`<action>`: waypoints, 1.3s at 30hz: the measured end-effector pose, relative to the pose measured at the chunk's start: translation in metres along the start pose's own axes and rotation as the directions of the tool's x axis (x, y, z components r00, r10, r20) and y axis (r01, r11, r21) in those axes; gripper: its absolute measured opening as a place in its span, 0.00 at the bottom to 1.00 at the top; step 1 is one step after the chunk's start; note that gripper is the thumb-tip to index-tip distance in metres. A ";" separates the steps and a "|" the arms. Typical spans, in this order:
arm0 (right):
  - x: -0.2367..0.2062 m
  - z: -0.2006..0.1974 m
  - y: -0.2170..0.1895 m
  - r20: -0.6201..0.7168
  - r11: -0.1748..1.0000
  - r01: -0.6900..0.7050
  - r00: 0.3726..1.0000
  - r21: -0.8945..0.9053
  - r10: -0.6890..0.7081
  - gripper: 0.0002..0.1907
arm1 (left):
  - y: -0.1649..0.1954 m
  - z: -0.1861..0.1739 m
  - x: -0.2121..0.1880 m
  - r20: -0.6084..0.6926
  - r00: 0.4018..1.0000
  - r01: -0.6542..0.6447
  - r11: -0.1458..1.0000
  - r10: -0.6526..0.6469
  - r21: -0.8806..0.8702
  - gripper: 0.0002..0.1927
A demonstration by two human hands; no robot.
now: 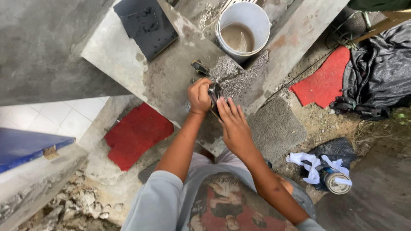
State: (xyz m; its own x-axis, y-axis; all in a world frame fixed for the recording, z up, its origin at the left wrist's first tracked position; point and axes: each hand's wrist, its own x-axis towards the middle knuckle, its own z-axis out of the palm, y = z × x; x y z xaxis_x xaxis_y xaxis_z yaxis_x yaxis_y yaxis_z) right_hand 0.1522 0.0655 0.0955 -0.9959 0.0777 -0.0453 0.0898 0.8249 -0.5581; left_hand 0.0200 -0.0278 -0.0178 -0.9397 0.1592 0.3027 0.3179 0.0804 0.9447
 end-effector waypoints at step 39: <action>0.019 0.007 0.010 -0.059 0.998 0.018 0.998 0.067 -0.014 0.30 | -0.005 0.002 0.002 -0.024 0.992 0.122 0.992 -0.121 0.021 0.20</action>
State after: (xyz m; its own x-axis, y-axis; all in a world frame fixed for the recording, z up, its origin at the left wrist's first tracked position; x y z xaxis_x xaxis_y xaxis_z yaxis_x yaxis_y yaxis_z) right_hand 0.1344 0.0709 0.0832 -0.9950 0.0989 0.0116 0.0711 0.7868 -0.6131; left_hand 0.0171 -0.0257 -0.0223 -0.9741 0.1246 0.1890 0.2038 0.1196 0.9717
